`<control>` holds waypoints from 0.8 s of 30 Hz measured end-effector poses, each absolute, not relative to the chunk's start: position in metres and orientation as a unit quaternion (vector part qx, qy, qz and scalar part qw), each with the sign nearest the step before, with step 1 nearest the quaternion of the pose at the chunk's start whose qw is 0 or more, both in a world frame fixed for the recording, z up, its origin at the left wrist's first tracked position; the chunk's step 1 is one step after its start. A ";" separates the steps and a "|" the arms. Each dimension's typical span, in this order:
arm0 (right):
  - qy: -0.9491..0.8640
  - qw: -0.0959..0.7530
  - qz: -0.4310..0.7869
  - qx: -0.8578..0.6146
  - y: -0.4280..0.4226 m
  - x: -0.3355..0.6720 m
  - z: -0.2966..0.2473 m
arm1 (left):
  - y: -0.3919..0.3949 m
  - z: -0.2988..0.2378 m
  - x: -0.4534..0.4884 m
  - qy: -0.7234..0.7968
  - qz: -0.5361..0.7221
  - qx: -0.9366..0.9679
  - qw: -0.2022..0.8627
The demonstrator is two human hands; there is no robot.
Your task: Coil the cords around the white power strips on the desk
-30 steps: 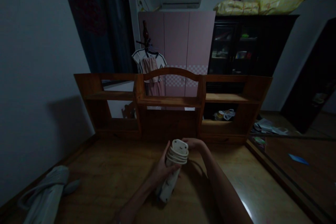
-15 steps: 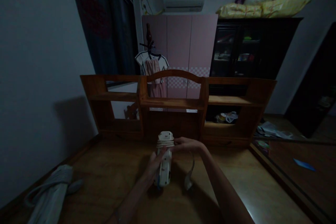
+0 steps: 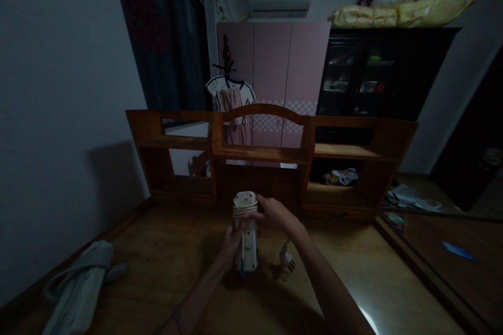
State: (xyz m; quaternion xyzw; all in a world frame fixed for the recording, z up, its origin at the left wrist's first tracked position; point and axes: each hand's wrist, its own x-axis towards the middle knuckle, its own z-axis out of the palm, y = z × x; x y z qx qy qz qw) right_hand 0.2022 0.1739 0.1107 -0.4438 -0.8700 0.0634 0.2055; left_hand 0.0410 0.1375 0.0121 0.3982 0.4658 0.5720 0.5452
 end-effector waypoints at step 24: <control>-0.846 0.133 -0.097 -0.508 0.177 0.204 0.120 | 0.127 0.025 0.048 0.369 0.534 0.409 0.641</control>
